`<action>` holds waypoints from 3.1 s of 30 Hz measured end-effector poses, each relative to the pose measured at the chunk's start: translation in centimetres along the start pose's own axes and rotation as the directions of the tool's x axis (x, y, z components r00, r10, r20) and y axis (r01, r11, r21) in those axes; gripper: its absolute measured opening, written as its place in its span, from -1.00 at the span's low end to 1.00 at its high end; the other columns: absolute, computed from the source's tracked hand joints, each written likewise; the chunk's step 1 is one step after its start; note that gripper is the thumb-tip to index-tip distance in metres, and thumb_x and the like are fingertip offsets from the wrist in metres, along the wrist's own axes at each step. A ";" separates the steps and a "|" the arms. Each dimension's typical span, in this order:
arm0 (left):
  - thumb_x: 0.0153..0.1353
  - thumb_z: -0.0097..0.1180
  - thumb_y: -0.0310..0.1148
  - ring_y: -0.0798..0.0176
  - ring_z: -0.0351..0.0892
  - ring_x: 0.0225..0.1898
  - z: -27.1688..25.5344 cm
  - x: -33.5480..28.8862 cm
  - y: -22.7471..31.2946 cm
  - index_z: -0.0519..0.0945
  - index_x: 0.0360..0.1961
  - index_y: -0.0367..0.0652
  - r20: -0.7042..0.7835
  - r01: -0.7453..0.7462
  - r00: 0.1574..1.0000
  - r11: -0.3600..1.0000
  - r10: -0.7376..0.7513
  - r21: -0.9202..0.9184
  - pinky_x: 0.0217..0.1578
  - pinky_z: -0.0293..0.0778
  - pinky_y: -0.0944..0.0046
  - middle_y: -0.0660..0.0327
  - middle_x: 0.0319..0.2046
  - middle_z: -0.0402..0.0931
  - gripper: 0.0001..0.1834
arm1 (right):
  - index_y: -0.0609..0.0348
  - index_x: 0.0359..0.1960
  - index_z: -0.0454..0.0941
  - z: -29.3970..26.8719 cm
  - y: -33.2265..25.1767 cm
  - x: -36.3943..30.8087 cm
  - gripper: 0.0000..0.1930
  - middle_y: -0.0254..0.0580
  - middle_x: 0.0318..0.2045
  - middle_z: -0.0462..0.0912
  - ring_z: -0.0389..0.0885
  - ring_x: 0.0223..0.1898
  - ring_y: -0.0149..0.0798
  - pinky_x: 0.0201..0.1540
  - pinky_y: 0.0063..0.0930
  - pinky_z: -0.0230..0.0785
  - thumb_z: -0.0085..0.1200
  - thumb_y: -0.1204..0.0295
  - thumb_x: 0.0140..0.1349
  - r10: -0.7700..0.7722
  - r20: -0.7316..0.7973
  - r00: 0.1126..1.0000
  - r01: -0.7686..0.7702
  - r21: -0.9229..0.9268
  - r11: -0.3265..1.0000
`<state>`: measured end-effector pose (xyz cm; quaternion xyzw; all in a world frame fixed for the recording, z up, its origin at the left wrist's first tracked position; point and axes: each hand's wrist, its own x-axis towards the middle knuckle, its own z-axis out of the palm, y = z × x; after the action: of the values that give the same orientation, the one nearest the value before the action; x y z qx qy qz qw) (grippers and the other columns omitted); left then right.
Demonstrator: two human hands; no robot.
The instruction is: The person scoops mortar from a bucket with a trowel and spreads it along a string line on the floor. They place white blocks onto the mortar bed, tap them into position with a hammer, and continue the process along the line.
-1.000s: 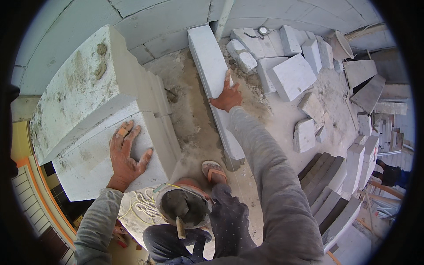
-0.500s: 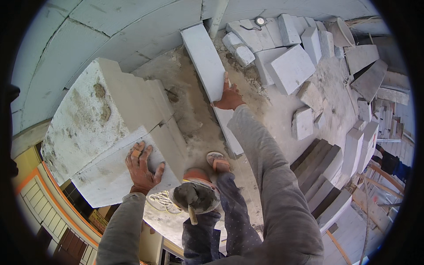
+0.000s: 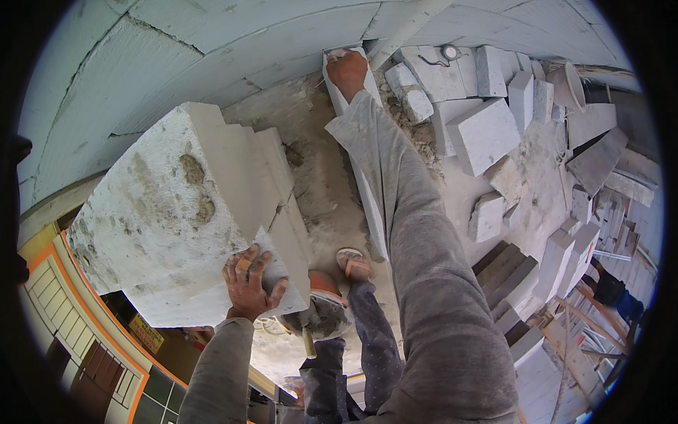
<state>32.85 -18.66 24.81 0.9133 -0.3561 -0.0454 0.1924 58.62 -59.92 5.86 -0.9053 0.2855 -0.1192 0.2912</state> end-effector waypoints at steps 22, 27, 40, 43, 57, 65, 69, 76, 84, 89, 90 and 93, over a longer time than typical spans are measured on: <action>0.24 0.16 0.16 0.01 0.32 0.29 0.8 0.2 0.2 0.50 0.21 0.01 -0.070 -0.063 0.995 0.994 0.069 0.090 0.23 0.21 -0.14 0.18 0.24 0.39 -0.37 | 0.33 -0.09 0.66 -19.1 -3.8 -65.6 -0.66 0.02 -0.35 0.75 0.75 -0.28 -0.01 -0.19 -0.24 0.55 0.07 0.28 0.31 0.351 0.868 0.351 -0.570 -0.099 0.816; 0.29 0.19 0.04 -0.05 0.42 0.23 1.1 0.0 0.4 0.57 0.16 -0.05 -0.154 -0.156 0.972 0.977 0.178 0.146 0.16 0.33 -0.12 0.10 0.20 0.47 -0.47 | 0.20 0.03 0.61 -26.0 -5.6 -70.6 -0.68 0.10 -0.28 0.73 0.73 -0.24 -0.03 -0.13 -0.26 0.53 0.08 0.30 0.33 0.496 0.626 0.602 -0.723 0.165 0.670; 0.24 0.24 -0.17 -0.25 0.38 0.27 -1.8 -8.8 7.1 0.48 0.19 -0.48 0.387 -0.254 0.901 0.961 0.195 0.107 0.31 0.29 0.00 -0.32 0.20 0.41 -0.36 | 0.26 -0.20 0.70 -52.1 -0.5 -111.8 -0.66 0.13 -0.16 0.72 0.72 -0.12 0.06 -0.01 -0.17 0.56 -0.01 0.29 0.19 0.988 0.157 -0.012 -0.915 -0.401 0.053; 0.27 0.23 -0.18 -0.25 0.43 0.23 -2.0 -21.8 12.0 0.52 0.17 -0.43 0.521 -0.162 0.825 0.974 0.221 -0.157 0.25 0.32 -0.03 -0.28 0.16 0.47 -0.42 | 0.27 -0.19 0.71 -50.8 -4.3 -120.8 -0.64 0.14 -0.15 0.72 0.73 -0.14 0.04 -0.03 -0.17 0.56 -0.03 0.29 0.20 0.801 0.468 -0.374 -0.925 -0.248 -0.287; 0.20 0.28 0.05 -0.33 0.05 0.44 -8.4 -50.0 28.1 0.18 0.43 -0.34 0.965 -0.127 0.240 0.989 0.109 -0.080 0.40 0.10 -0.07 -0.35 0.39 0.07 -0.05 | 0.09 -0.19 0.73 -47.1 3.7 -132.1 -0.68 -0.03 -0.16 0.73 0.69 -0.01 -0.01 0.03 -0.10 0.55 -0.10 0.27 0.36 0.833 0.514 0.203 -0.833 -0.356 0.423; 0.13 0.30 0.11 -0.25 0.27 0.32 -1.4 -52.3 38.2 0.37 0.37 0.09 0.907 -0.391 0.336 0.839 -0.253 0.379 0.17 0.39 -0.27 -0.08 0.38 0.12 -0.19 | 0.38 0.03 0.61 -31.3 22.6 -149.9 -0.41 0.22 -0.01 0.67 0.63 0.09 0.11 0.18 -0.13 0.45 0.30 0.11 0.11 0.890 0.155 -0.429 -0.897 0.045 -0.440; 0.15 0.28 0.08 -0.22 0.30 0.29 -0.9 -52.1 38.6 0.47 0.28 0.09 0.889 -0.382 0.371 0.828 -0.270 0.411 0.14 0.40 -0.29 0.03 0.34 0.20 -0.31 | 0.56 0.28 0.29 -22.4 32.3 -156.4 -0.16 0.35 0.23 0.46 0.45 0.27 0.17 0.32 -0.13 0.30 0.24 0.05 0.18 0.904 0.111 -0.414 -0.909 -0.101 -0.404; 0.16 0.29 0.04 -0.14 0.25 0.34 -0.4 -52.1 39.4 0.51 0.23 0.10 0.888 -0.448 0.337 0.776 -0.313 0.444 0.15 0.41 -0.26 0.07 0.33 0.22 -0.38 | 0.53 0.22 0.36 -13.6 37.6 -159.8 -0.25 0.36 0.15 0.51 0.50 0.20 0.23 0.26 -0.10 0.36 0.16 0.05 0.23 0.964 0.077 -0.255 -0.943 -0.240 -0.230; 0.17 0.26 0.07 -0.14 0.26 0.33 -1.6 -52.3 38.1 0.53 0.21 0.12 0.912 -0.378 0.325 0.849 -0.252 0.369 0.14 0.42 -0.26 0.07 0.34 0.22 -0.40 | 0.50 0.04 0.46 -14.2 34.3 -156.5 -0.47 0.36 0.01 0.60 0.57 0.06 0.31 0.14 -0.08 0.43 -0.01 0.15 0.34 0.970 -0.021 -0.243 -0.962 -0.127 -0.243; 0.18 0.23 0.11 -0.20 0.27 0.32 -3.1 -53.0 35.4 0.54 0.19 0.09 0.916 -0.303 0.364 0.909 -0.167 0.286 0.11 0.45 -0.28 0.03 0.32 0.24 -0.39 | 0.35 -0.42 0.51 -21.5 29.9 -148.9 -0.67 0.06 -0.57 0.65 0.68 -0.62 -0.03 -0.58 -0.18 0.53 0.08 0.25 0.29 0.910 0.186 -0.372 -0.928 -0.050 -0.369; 0.18 0.23 0.12 -0.20 0.28 0.32 -3.5 -53.0 34.9 0.54 0.19 0.08 0.916 -0.313 0.373 0.910 -0.144 0.271 0.10 0.45 -0.28 0.02 0.32 0.25 -0.39 | 0.38 -0.37 0.55 -24.1 28.1 -146.4 -0.68 0.15 -0.43 0.69 0.72 -0.41 0.11 -0.32 -0.09 0.58 0.18 0.27 0.23 0.996 0.064 -0.068 -0.936 -0.349 -0.042; 0.19 0.20 0.16 -0.19 0.30 0.32 -4.3 -52.5 32.9 0.54 0.19 0.09 0.907 -0.178 0.395 0.957 -0.143 0.229 0.15 0.41 -0.28 0.03 0.32 0.27 -0.38 | 0.37 -0.24 0.53 -32.3 22.7 -136.1 -0.72 0.14 -0.31 0.69 0.69 -0.22 0.18 -0.13 -0.10 0.52 0.31 0.46 0.10 0.969 0.180 0.168 -0.984 -0.033 0.177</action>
<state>-26.01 -4.32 38.59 0.7504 -0.4150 -0.4853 -0.1707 -73.92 -10.14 11.49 -0.5043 0.7684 0.1548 0.3623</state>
